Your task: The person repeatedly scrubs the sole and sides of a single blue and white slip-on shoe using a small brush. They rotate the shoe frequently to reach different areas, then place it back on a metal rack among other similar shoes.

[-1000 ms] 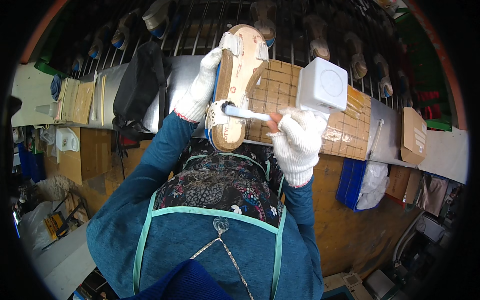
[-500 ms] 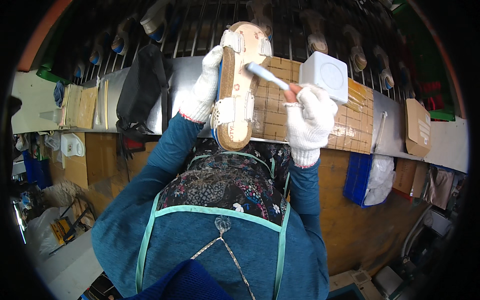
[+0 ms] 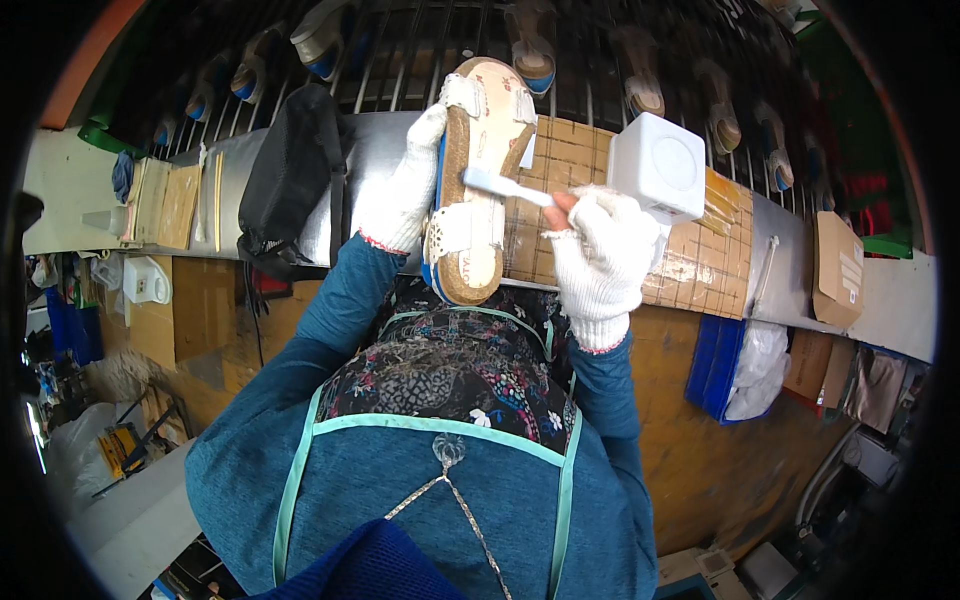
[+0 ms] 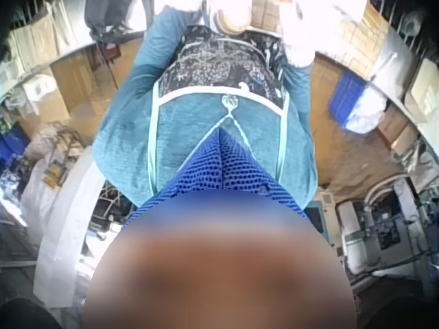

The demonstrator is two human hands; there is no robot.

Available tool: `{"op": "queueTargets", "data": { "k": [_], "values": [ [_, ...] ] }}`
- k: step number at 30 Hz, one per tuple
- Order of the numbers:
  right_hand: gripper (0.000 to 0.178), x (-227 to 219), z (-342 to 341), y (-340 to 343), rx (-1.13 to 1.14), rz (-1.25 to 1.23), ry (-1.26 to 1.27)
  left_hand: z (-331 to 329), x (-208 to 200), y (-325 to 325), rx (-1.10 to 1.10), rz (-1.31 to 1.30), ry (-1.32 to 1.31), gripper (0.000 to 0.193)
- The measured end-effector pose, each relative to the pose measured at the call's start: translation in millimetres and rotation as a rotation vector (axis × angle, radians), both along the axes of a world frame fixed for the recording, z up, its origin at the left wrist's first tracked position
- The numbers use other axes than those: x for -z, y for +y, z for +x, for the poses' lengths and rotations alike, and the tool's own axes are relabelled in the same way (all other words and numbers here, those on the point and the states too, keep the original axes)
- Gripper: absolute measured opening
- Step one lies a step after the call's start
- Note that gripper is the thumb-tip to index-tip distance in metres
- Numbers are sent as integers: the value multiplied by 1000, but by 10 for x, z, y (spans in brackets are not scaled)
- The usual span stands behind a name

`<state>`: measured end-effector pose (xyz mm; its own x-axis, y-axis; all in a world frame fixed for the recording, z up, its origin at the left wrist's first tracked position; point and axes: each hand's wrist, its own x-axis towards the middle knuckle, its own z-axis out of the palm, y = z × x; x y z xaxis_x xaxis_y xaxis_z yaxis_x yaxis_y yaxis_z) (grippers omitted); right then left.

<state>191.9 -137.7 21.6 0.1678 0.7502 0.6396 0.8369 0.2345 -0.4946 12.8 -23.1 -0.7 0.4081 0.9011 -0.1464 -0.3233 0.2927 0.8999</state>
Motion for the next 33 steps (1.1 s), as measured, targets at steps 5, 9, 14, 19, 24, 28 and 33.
{"op": "queueTargets", "data": {
  "k": [5, 9, 14, 19, 24, 28, 33],
  "values": [
    [19, -79, 24, -123, -95, -71, -75, -58, 73, 48, -4, 93, 57, 77],
    [17, -57, 81, -30, -207, -146, 295, -54, 77, 52, 22, 107, 54, 76],
    [13, 55, 12, 50, -96, -96, 212, -34, 63, 116, -29, 69, -32, 75],
    [12, -1, -66, -343, -198, -399, 474, -165, 81, 217, -228, 52, -36, 76],
    [13, -66, -113, -392, -131, -308, 283, -233, 92, 259, -224, 135, 33, 83],
    [16, -86, -176, -260, -61, -108, 49, -211, 80, 236, -212, 158, 22, 84],
    [19, -144, -120, -259, -191, -53, -53, -203, 61, 314, -159, 20, -118, 78]
  ]
}}
